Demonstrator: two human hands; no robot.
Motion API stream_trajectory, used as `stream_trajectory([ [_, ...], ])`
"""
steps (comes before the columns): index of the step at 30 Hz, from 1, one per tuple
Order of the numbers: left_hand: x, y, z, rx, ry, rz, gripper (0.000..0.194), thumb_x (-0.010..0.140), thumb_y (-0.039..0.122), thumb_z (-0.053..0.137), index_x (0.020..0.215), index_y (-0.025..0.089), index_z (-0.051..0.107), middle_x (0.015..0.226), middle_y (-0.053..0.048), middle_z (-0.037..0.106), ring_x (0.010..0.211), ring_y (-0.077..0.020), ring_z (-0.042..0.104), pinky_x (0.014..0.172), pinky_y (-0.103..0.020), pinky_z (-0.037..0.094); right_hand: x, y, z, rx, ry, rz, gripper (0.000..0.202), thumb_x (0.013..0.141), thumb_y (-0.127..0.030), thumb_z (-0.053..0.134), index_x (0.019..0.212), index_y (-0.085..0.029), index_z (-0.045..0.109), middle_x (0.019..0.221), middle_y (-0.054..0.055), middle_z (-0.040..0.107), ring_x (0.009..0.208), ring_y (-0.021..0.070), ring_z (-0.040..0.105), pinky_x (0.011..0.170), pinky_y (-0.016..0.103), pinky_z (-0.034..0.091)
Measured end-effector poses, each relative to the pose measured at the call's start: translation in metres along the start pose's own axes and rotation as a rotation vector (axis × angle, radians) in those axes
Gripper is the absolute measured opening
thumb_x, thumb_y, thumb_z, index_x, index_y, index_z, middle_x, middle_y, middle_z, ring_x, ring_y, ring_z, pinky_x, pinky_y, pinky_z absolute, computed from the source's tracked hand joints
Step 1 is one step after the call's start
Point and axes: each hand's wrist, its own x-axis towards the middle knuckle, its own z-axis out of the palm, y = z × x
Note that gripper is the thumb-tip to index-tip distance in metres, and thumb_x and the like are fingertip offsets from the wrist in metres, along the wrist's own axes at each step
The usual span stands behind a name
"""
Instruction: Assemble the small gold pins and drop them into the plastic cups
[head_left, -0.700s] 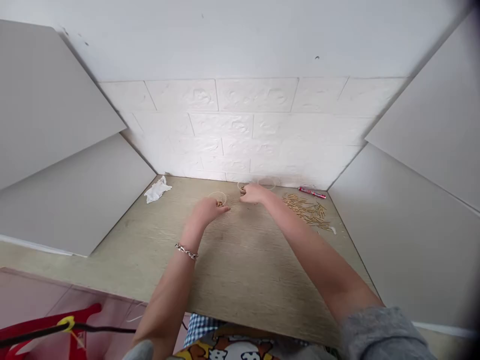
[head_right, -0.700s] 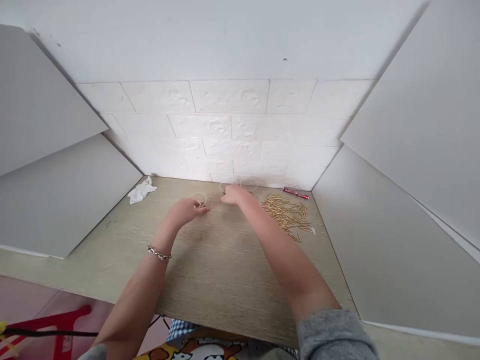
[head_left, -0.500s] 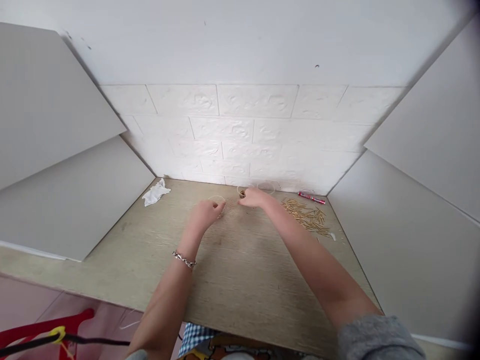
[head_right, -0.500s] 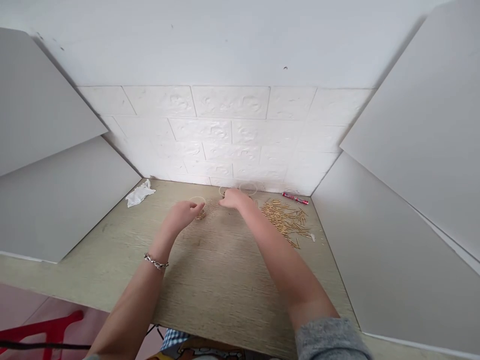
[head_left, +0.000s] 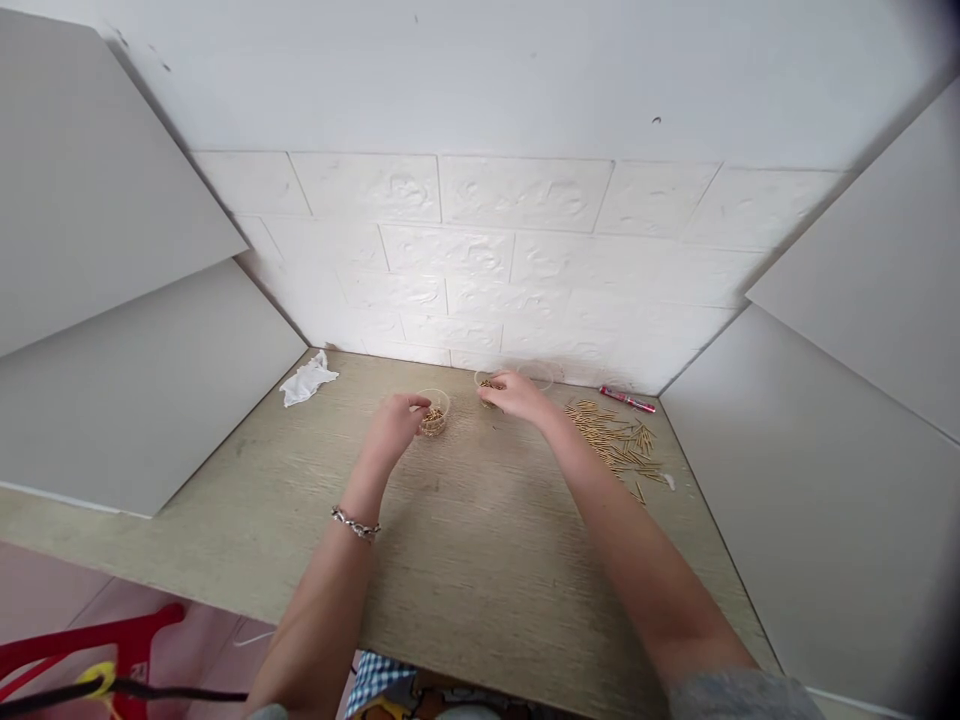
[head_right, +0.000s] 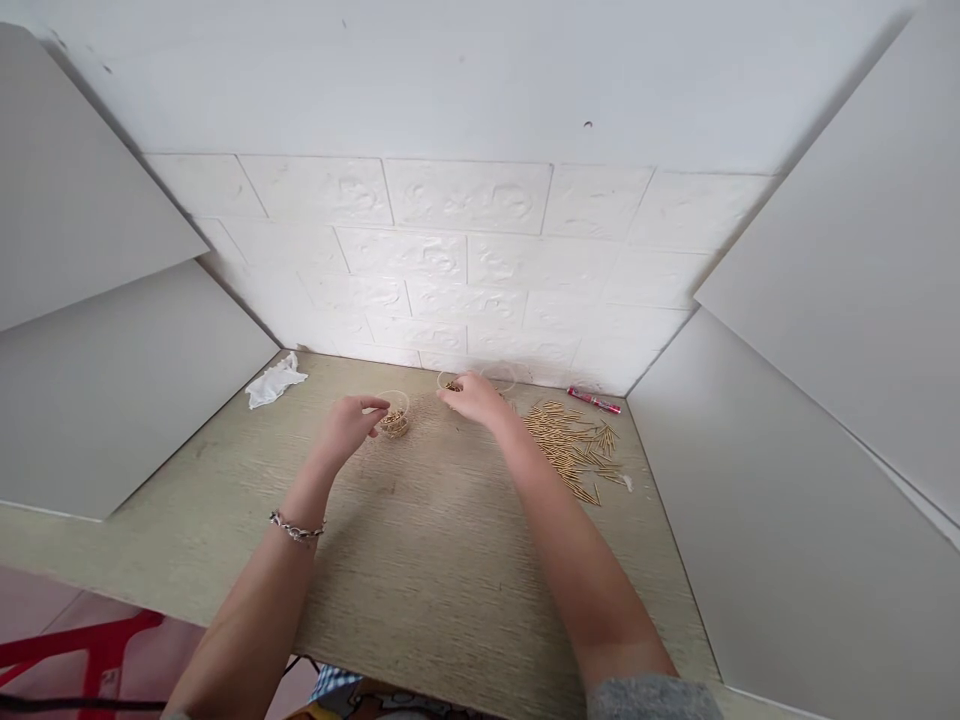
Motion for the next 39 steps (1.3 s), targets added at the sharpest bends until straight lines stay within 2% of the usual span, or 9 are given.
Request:
stream_trajectory([
  [5,-0.001,0.000,-0.007,-0.230,0.144,0.002,0.027,0.073,0.032,0.054,0.091,0.016,0.068,0.058,-0.002,0.064,0.055,-0.0144,0.059,0.060,-0.026,0.045,-0.003,0.007,0.004,0.109,0.183,-0.094,0.038,0.078,-0.039,0.052,0.106,-0.015,0.060,0.128,0.009,0.048,0.116,0.0210,0.045,0.095,0.030,0.033],
  [9,-0.008,0.013,0.001,-0.612,0.149,0.066,0.025,0.066,0.031,0.064,0.084,0.015,0.068,0.070,-0.003,0.067,0.068,-0.0143,0.061,0.064,-0.024,0.047,-0.015,0.009,0.000,0.224,0.249,-0.108,0.040,0.078,-0.034,0.052,0.114,-0.016,0.057,0.130,0.009,0.046,0.117,0.0192,0.044,0.092,0.030,0.038],
  [13,-0.020,0.035,0.034,-1.152,-0.082,0.005,0.024,0.064,0.024,0.069,0.085,0.015,0.065,0.085,-0.005,0.067,0.077,-0.0141,0.063,0.063,-0.021,0.049,-0.044,0.011,-0.005,0.410,0.225,-0.124,0.048,0.075,-0.035,0.057,0.121,-0.019,0.052,0.136,0.008,0.038,0.109,0.0186,0.050,0.083,0.029,0.046],
  [17,-0.026,0.044,0.077,-1.468,-0.317,-0.136,0.013,0.069,0.010,0.064,0.082,0.012,0.061,0.075,-0.004,0.065,0.074,-0.0101,0.063,0.070,-0.019,0.050,-0.081,0.020,0.007,0.558,0.174,-0.140,0.055,0.071,-0.033,0.060,0.125,-0.026,0.048,0.139,0.007,0.032,0.088,0.0157,0.059,0.075,0.032,0.051],
  [20,-0.026,0.039,0.101,-1.557,-0.397,-0.297,0.011,0.073,0.004,0.058,0.081,0.011,0.060,0.079,-0.005,0.064,0.073,-0.0083,0.062,0.070,-0.016,0.050,-0.102,0.027,0.025,0.443,0.190,-0.154,0.057,0.069,-0.031,0.061,0.125,-0.025,0.049,0.135,0.008,0.038,0.107,0.0226,0.051,0.080,0.037,0.050],
  [23,-0.027,0.030,0.114,-1.587,-0.444,-0.361,0.015,0.074,-0.001,0.053,0.080,0.011,0.060,0.081,-0.005,0.063,0.074,-0.0078,0.061,0.073,-0.016,0.049,-0.114,0.032,0.042,0.201,0.167,-0.244,0.060,0.069,-0.031,0.063,0.127,-0.025,0.047,0.132,0.008,0.043,0.121,0.0254,0.038,0.099,0.045,0.034],
  [31,-0.029,0.025,0.113,-1.595,-0.488,-0.407,0.015,0.078,0.006,0.047,0.081,0.010,0.062,0.083,-0.009,0.064,0.080,-0.0118,0.061,0.077,-0.020,0.049,-0.121,0.034,0.058,-0.091,0.100,-0.225,0.056,0.074,-0.030,0.053,0.130,-0.027,0.042,0.134,0.007,0.043,0.125,0.0290,0.033,0.102,0.060,0.009],
  [35,-0.027,0.027,0.109,-1.631,-0.529,-0.447,0.015,0.079,0.010,0.047,0.083,0.007,0.062,0.086,-0.011,0.065,0.081,-0.0124,0.062,0.073,-0.019,0.050,-0.122,0.037,0.058,-0.016,0.182,-0.260,0.045,0.077,-0.026,0.048,0.122,-0.028,0.051,0.132,0.006,0.045,0.123,0.0271,0.036,0.102,0.058,0.015],
  [39,-0.028,0.026,0.109,-1.642,-0.602,-0.435,0.019,0.079,0.006,0.044,0.090,0.006,0.060,0.089,-0.012,0.064,0.079,-0.0123,0.063,0.074,-0.021,0.051,-0.120,0.042,0.061,0.080,0.455,-0.285,0.033,0.081,-0.024,0.044,0.111,-0.027,0.059,0.120,0.006,0.055,0.111,0.0207,0.049,0.099,0.045,0.032],
])
